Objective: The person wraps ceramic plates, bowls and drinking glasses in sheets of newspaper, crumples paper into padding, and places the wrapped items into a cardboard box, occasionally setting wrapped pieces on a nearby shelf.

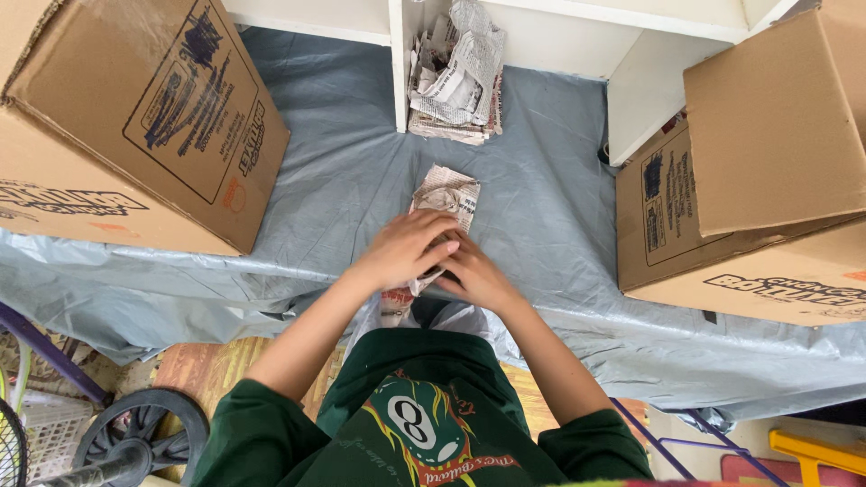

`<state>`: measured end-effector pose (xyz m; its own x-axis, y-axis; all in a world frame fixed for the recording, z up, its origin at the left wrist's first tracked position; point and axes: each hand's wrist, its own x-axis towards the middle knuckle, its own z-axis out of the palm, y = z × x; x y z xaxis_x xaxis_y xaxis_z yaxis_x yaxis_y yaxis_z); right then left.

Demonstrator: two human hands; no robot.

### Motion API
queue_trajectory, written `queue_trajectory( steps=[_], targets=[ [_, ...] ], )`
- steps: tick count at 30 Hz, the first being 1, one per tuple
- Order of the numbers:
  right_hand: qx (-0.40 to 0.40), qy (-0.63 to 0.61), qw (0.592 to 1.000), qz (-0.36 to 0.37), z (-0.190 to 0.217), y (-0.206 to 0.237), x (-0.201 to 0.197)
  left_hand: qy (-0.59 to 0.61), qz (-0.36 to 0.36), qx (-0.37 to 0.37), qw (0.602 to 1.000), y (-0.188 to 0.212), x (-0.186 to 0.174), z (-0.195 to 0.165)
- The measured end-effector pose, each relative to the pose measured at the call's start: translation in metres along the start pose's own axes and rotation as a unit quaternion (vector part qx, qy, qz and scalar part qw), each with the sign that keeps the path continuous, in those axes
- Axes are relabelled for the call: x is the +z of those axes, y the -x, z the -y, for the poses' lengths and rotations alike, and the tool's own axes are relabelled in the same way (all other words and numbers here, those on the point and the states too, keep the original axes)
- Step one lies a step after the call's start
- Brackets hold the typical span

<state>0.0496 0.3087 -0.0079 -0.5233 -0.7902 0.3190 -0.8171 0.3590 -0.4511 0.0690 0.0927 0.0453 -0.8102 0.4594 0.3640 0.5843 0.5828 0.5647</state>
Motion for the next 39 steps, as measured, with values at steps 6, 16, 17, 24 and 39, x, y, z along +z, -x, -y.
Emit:
queue_trajectory(
  steps=[6,16,17,24,39],
  targets=[
    [0.138,-0.242,0.955,-0.101,-0.043,0.020,0.024,0.144,0.103,-0.113,0.978,-0.017,0.034,0.077],
    [0.341,-0.245,0.871,-0.256,-0.046,-0.030,0.015,0.102,-0.178,-0.054,0.977,0.012,0.072,0.085],
    [0.359,-0.221,0.868,-0.262,-0.038,-0.035,0.012,0.076,-0.182,-0.076,0.977,0.013,0.072,0.081],
    [0.261,0.154,0.922,-0.243,0.004,-0.045,0.011,-0.009,-0.225,-0.171,0.959,0.011,0.061,0.055],
    [0.059,0.064,0.996,0.027,-0.020,-0.036,-0.025,-0.090,-0.057,-0.013,0.994,0.029,0.027,0.051]
  ],
)
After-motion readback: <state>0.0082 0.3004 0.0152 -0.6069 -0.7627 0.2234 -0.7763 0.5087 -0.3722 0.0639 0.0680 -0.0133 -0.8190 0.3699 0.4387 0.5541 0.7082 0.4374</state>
